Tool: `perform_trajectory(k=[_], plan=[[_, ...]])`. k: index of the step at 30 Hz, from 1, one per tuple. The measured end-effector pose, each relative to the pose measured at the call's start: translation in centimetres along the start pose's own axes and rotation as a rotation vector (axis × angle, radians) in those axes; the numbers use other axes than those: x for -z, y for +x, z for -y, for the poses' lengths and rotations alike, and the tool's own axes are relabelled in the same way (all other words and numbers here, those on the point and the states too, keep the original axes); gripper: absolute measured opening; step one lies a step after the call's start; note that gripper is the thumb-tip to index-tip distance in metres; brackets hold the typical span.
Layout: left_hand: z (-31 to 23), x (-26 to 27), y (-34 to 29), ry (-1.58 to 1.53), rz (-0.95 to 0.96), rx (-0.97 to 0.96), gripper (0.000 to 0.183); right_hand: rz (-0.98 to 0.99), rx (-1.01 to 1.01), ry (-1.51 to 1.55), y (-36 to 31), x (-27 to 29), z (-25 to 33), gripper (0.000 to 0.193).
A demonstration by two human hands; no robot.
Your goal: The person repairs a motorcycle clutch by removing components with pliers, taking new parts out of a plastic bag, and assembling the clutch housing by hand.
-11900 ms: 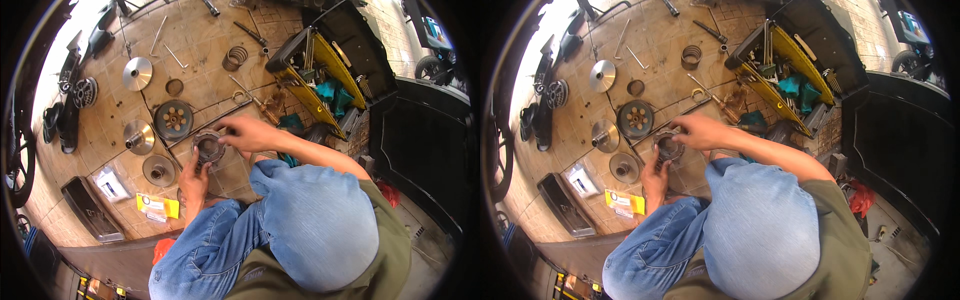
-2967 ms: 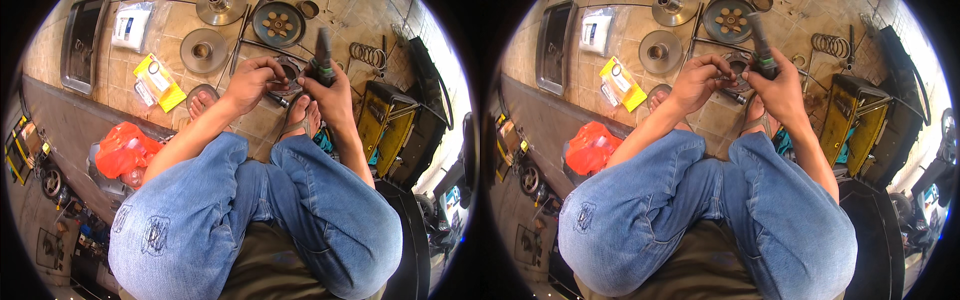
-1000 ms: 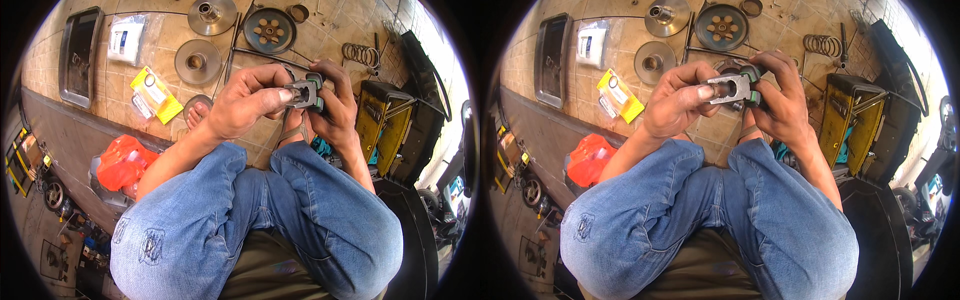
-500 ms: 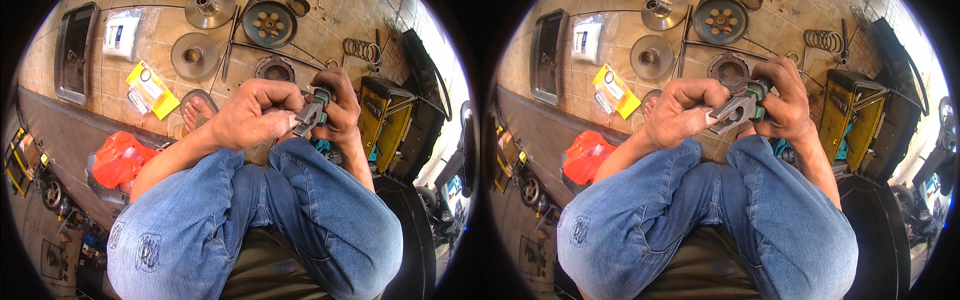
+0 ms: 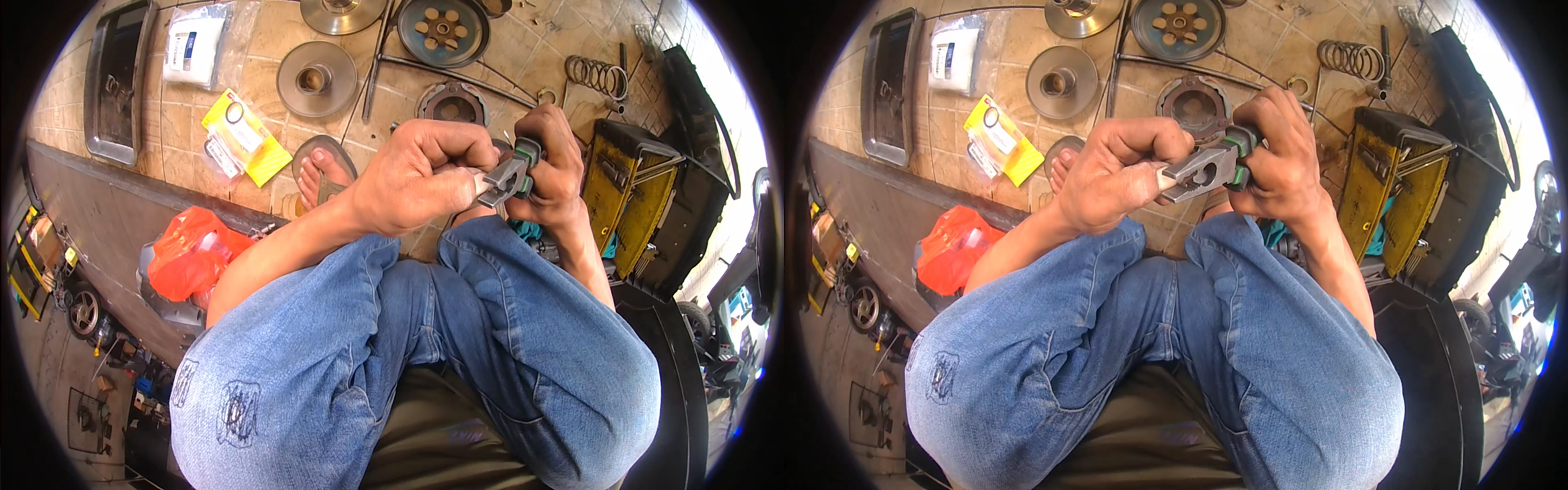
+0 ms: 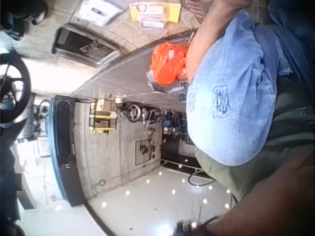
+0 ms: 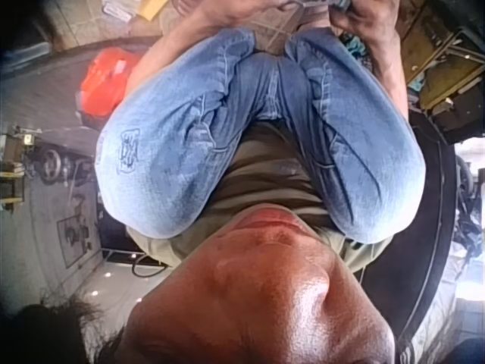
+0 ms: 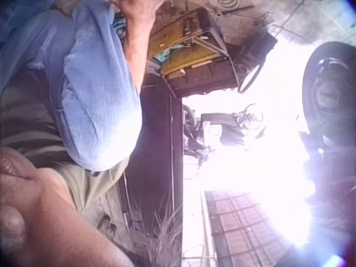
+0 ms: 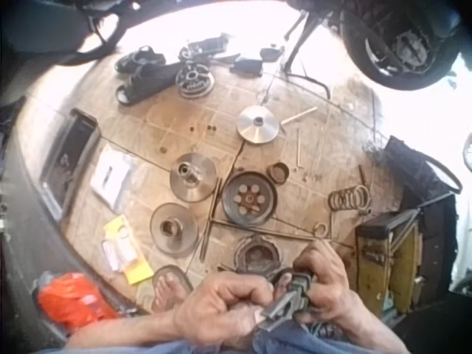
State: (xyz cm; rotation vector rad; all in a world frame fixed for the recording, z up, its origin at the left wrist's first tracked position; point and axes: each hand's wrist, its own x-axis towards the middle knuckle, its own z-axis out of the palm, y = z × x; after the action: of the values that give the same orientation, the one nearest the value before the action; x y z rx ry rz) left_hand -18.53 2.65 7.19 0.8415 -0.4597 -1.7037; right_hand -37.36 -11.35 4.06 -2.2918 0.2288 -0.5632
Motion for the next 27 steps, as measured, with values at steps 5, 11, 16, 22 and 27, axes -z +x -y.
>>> perform_trajectory(k=[5,11,16,22,27], plan=[[0.7,0.4,0.1,-0.001,-0.032,0.011,0.023,0.009,-0.009,0.024,-0.4,-0.4,-0.5,0.038],[2.8,1.6,0.1,-0.126,-0.052,-0.020,0.010,0.082,-0.090,0.015,-1.0,-0.8,-0.6,0.034],[6.4,4.5,0.6,-0.455,-0.255,0.074,0.015,0.121,-0.224,-0.139,-1.8,-1.7,-3.3,0.026],[9.6,4.1,3.3,0.177,-0.776,0.203,0.022,0.136,-0.755,-0.240,-2.1,-5.0,-5.1,0.032],[11.0,4.7,4.1,0.361,-0.856,0.180,0.028,0.106,-0.969,-0.202,-2.4,-6.2,-3.4,0.037]])
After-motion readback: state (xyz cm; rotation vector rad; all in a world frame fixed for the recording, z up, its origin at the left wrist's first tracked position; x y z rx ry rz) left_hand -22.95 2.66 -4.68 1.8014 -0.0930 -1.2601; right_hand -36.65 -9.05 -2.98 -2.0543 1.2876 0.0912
